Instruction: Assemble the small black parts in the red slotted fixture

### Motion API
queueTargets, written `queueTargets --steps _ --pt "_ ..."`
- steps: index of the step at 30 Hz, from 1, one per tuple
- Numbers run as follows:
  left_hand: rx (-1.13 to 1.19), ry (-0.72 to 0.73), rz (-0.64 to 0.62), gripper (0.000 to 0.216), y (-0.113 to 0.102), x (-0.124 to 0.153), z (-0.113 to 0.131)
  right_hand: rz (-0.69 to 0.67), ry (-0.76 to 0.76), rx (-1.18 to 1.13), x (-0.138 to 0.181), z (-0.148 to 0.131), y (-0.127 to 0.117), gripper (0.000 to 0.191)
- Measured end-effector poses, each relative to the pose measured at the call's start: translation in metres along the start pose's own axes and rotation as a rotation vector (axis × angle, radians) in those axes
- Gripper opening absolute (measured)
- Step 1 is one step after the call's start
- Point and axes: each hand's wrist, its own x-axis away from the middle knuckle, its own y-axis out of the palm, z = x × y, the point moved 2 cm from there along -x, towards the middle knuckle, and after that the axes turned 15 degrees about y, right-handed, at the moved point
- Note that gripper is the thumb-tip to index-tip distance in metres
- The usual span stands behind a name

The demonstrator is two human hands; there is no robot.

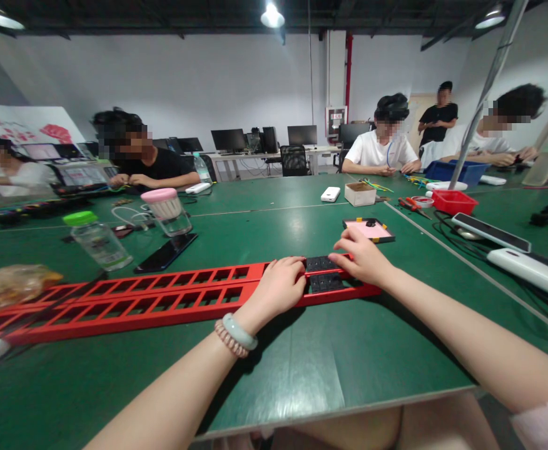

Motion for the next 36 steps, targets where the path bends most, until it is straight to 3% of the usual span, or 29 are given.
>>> queueTargets --steps 2,4,8,12,18,31,36 --pt "-0.003 -0.003 -0.005 0.024 0.000 0.000 0.000 0.200 0.101 0.025 -0.006 0.026 -0.003 0.035" --pt "-0.002 -0.005 -0.009 0.023 0.000 0.001 0.000 0.316 0.210 0.097 -0.009 0.056 -0.003 0.034" --pt "0.009 -0.010 -0.007 0.022 0.000 0.001 -0.001 0.347 0.384 0.200 -0.009 0.108 0.006 0.029" --pt "0.017 -0.022 -0.004 0.022 -0.001 0.002 0.000 0.356 0.472 0.171 -0.010 0.138 0.018 0.029" --pt "0.028 -0.027 -0.008 0.022 -0.003 0.001 0.002 0.344 0.514 0.114 -0.013 0.146 0.021 0.030" --pt "0.046 -0.030 0.007 0.020 -0.003 0.001 0.000 0.174 0.581 0.267 -0.022 0.147 0.034 0.040" --pt "0.048 -0.025 0.006 0.020 -0.004 0.001 -0.001 0.192 0.595 0.269 -0.026 0.146 0.035 0.039"
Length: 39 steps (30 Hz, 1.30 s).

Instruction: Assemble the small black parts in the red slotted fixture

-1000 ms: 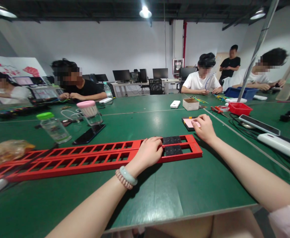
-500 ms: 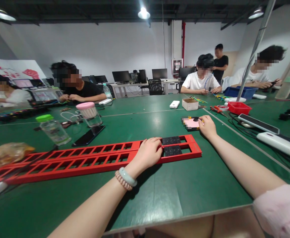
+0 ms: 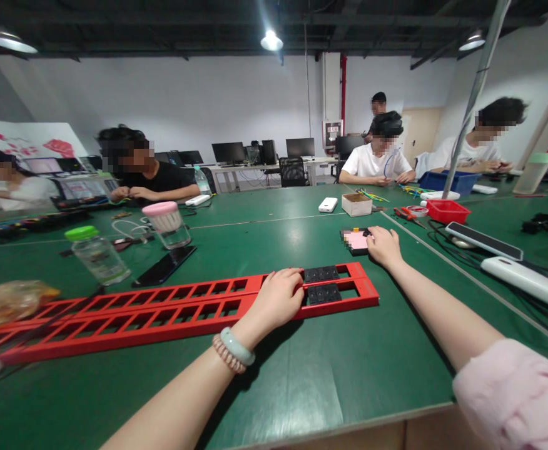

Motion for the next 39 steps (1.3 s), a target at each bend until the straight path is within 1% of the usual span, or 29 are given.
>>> queueTargets --steps 3,5,10,13,21,24,27,29,34,36,39 --pt "-0.003 -0.003 -0.004 0.020 0.000 0.000 0.000 0.003 0.014 0.012 -0.002 -0.001 -0.001 0.040" --pt "-0.009 -0.003 -0.004 0.020 0.000 0.000 0.000 -0.024 0.029 0.043 -0.003 -0.002 0.000 0.042" --pt "-0.007 -0.003 -0.001 0.020 -0.002 0.001 0.001 -0.199 0.027 0.193 -0.006 -0.003 0.007 0.048" --pt "0.003 -0.011 0.000 0.020 -0.002 0.002 0.002 -0.234 0.027 0.229 -0.007 -0.004 0.008 0.049" --pt "-0.021 0.003 -0.007 0.019 0.000 0.001 -0.001 -0.207 -0.013 0.224 -0.004 -0.005 0.000 0.041" --pt "-0.026 0.012 -0.005 0.019 0.001 0.000 -0.002 -0.193 -0.016 0.183 -0.003 -0.005 0.000 0.039" --pt "-0.020 0.008 -0.014 0.019 0.001 -0.001 -0.003 -0.154 -0.015 0.105 -0.002 -0.003 0.001 0.035" --pt "-0.010 0.000 -0.019 0.019 0.000 -0.002 -0.003 -0.125 -0.043 0.067 -0.002 -0.003 0.001 0.034" --pt "0.005 0.001 -0.022 0.020 0.000 -0.004 -0.002 -0.059 -0.107 0.050 -0.002 -0.002 -0.004 0.037" --pt "0.006 0.004 -0.022 0.020 0.001 -0.004 -0.003 -0.032 -0.107 0.043 -0.001 -0.001 -0.006 0.037" --pt "0.007 0.006 -0.023 0.019 0.002 -0.004 -0.004 0.008 -0.067 0.013 0.001 0.000 -0.009 0.034"
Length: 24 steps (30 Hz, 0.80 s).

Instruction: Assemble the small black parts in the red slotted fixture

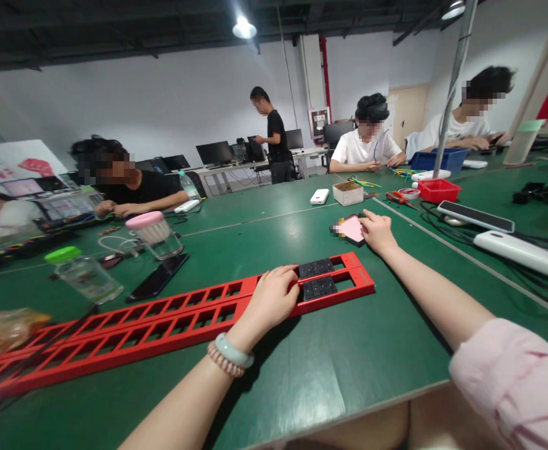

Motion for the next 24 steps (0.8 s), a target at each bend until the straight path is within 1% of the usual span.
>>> queueTargets --steps 6,10,12,17,20,24 --pt "0.008 0.004 -0.009 0.020 -0.002 0.000 0.000 0.046 0.046 -0.148 0.006 0.000 -0.005 0.028" --pt "0.005 0.002 -0.002 0.020 -0.002 0.000 0.000 0.002 -0.013 -0.249 0.011 -0.002 -0.010 0.028" --pt "0.002 0.005 -0.003 0.020 -0.001 0.000 0.000 -0.005 -0.015 -0.320 0.015 -0.002 -0.013 0.027" --pt "-0.018 0.021 -0.013 0.021 0.000 -0.001 -0.001 0.046 0.087 -0.519 0.025 0.003 -0.023 0.025" --pt "-0.030 0.024 -0.013 0.020 0.000 -0.002 -0.001 0.062 0.124 -0.569 0.027 0.005 -0.031 0.025" --pt "-0.023 0.027 -0.015 0.020 0.000 -0.002 -0.001 0.039 0.198 -0.622 0.028 0.007 -0.041 0.024"
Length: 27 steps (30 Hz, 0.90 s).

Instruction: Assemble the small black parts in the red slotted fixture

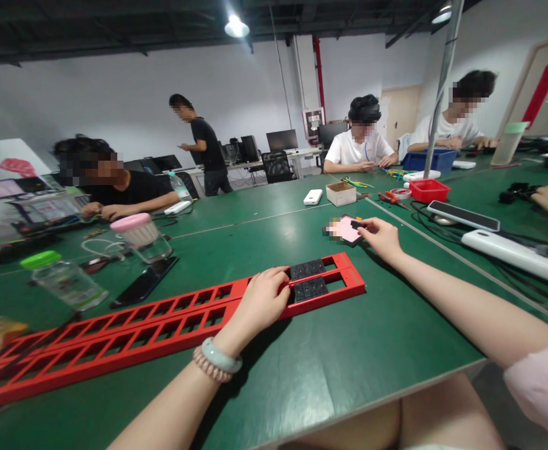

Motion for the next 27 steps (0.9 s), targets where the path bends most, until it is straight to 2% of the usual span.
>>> queueTargets --steps 4,6,9,12,19,23,27 --pt "-0.002 0.004 0.000 0.020 -0.001 0.001 0.000 -0.037 0.176 -0.218 0.003 -0.006 0.000 0.019" --pt "0.003 0.002 0.001 0.021 -0.001 0.001 0.001 -0.067 0.368 -0.476 0.006 -0.008 0.004 0.015" --pt "0.010 -0.004 0.007 0.021 -0.002 0.000 0.002 -0.127 0.685 -0.888 0.011 -0.012 0.013 0.023" --pt "0.014 -0.008 0.009 0.021 -0.002 0.001 0.002 -0.175 0.870 -1.058 0.014 -0.017 0.017 0.019" --pt "-0.001 0.003 0.017 0.021 -0.003 0.002 0.002 -0.235 0.931 -1.156 0.017 -0.027 0.015 0.013" --pt "0.005 -0.008 0.009 0.022 -0.004 0.001 0.002 -0.349 0.941 -1.166 0.021 -0.033 0.015 0.013" --pt "0.014 -0.002 0.012 0.022 -0.003 0.000 0.001 -0.471 0.905 -1.051 0.027 -0.039 0.015 0.012"
